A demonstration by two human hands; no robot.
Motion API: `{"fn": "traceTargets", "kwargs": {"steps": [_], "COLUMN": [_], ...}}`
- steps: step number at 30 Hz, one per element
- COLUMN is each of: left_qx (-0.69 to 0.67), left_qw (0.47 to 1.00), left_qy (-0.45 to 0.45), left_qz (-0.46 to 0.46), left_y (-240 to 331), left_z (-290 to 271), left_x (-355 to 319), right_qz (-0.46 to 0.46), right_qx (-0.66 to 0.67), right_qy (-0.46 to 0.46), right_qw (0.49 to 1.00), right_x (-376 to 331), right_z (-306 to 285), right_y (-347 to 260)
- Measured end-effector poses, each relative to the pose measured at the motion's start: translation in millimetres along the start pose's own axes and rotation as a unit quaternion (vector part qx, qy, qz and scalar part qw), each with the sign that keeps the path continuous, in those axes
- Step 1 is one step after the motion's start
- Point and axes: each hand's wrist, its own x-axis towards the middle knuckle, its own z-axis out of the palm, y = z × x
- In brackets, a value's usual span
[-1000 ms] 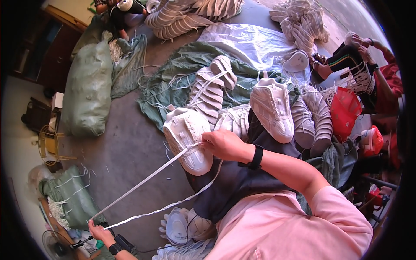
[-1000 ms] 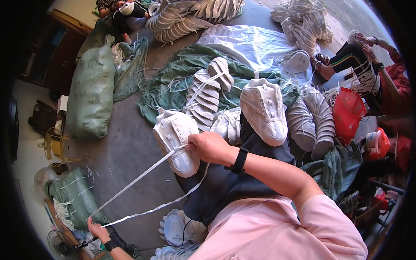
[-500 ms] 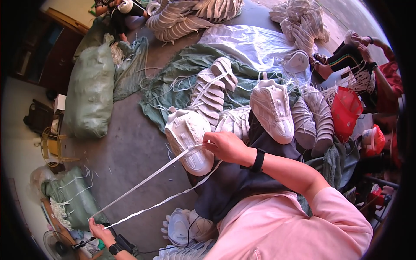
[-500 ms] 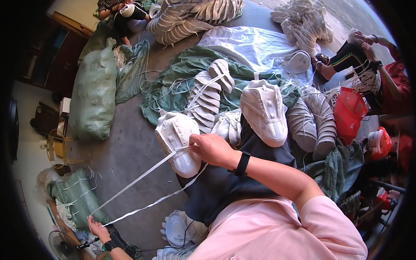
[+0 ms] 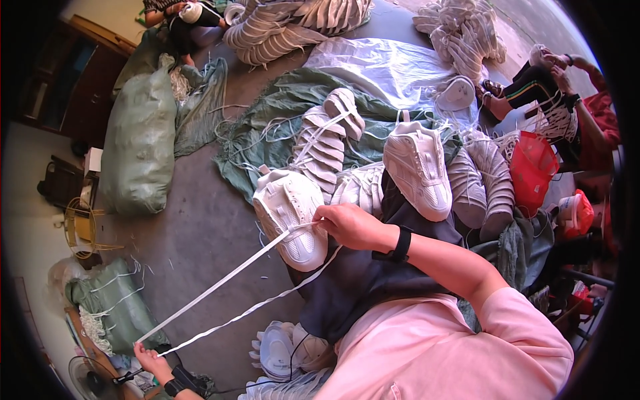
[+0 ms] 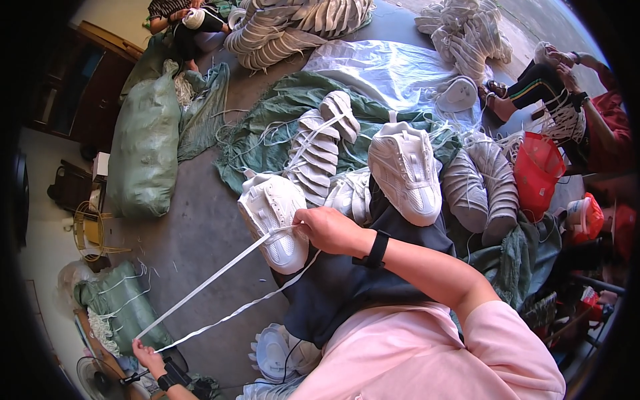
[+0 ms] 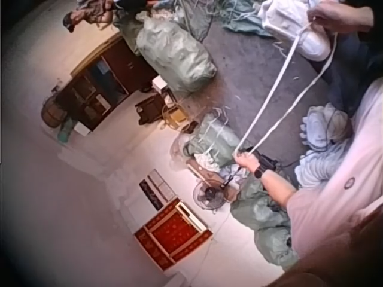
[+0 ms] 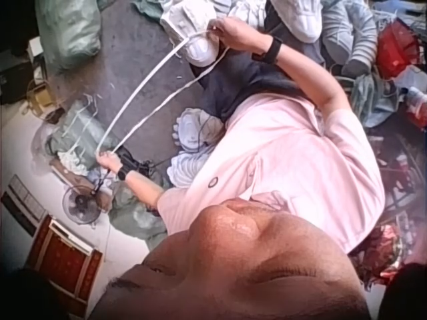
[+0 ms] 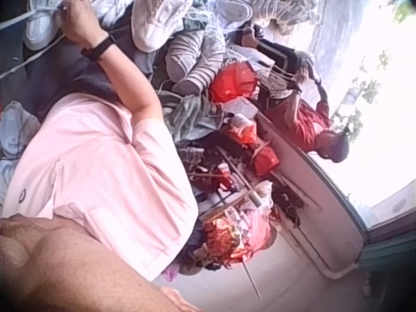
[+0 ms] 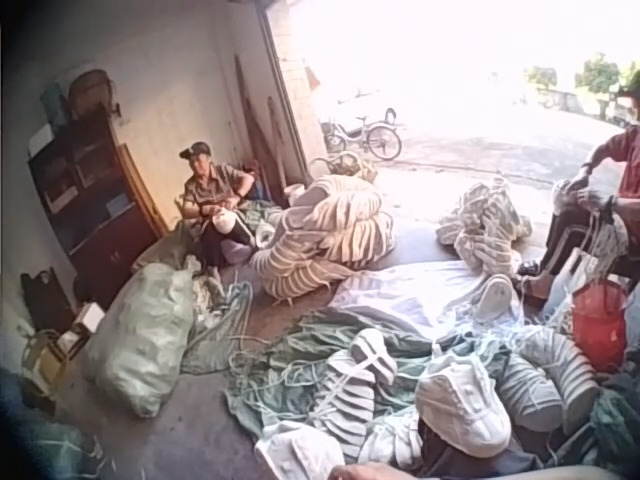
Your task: The recorder is assembling and lacing components for white athletic shoes in a workshop setting.
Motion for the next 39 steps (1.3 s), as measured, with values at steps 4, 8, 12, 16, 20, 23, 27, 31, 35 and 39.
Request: {"fn": "traceTargets", "kwargs": {"steps": [4,8,12,16,20,23,27,31,35,39], "left_qx": [-0.013,-0.026,-0.021,-0.022,-0.037,-0.047,-0.048,-0.041,-0.020,-0.010], "left_qw": [1.000,1.000,0.999,0.999,0.999,0.999,0.998,0.998,0.998,0.998], "left_qy": [0.004,0.011,0.040,0.035,0.017,0.024,0.029,0.034,0.052,0.045], "left_qz": [0.010,-0.003,-0.006,0.005,0.000,0.003,0.015,0.030,0.029,0.040], "left_y": [8.2,19.9,27.4,32.3,38.2,46.1,54.3,59.3,61.8,58.7], "left_z": [6.3,6.9,1.0,-8.1,-20.7,-20.2,-21.7,-8.0,-14.9,-24.6], "left_x": [-7.1,-10.6,-6.3,2.0,15.2,18.4,19.6,3.4,5.9,9.3], "right_qz": [0.013,0.027,0.027,0.014,0.023,0.053,0.063,0.079,0.089,0.086], "right_qx": [-0.006,-0.007,-0.015,-0.029,0.006,0.008,0.022,0.042,0.011,-0.024], "right_qy": [0.008,0.014,0.018,0.013,0.016,0.008,0.006,0.004,-0.038,-0.042], "right_qw": [1.000,1.000,0.999,0.999,1.000,0.999,0.998,0.996,0.995,0.995], "right_x": [-1.1,-1.2,-0.7,-1.3,-4.3,-5.1,-6.3,-9.7,-13.6,-16.5], "right_z": [-0.5,-1.7,-3.0,-1.8,-1.4,-2.8,-5.0,-7.2,-15.7,-15.2], "right_y": [-1.2,-3.1,-1.8,-1.4,-1.3,-2.8,-4.7,-3.8,-11.0,-12.0]}}
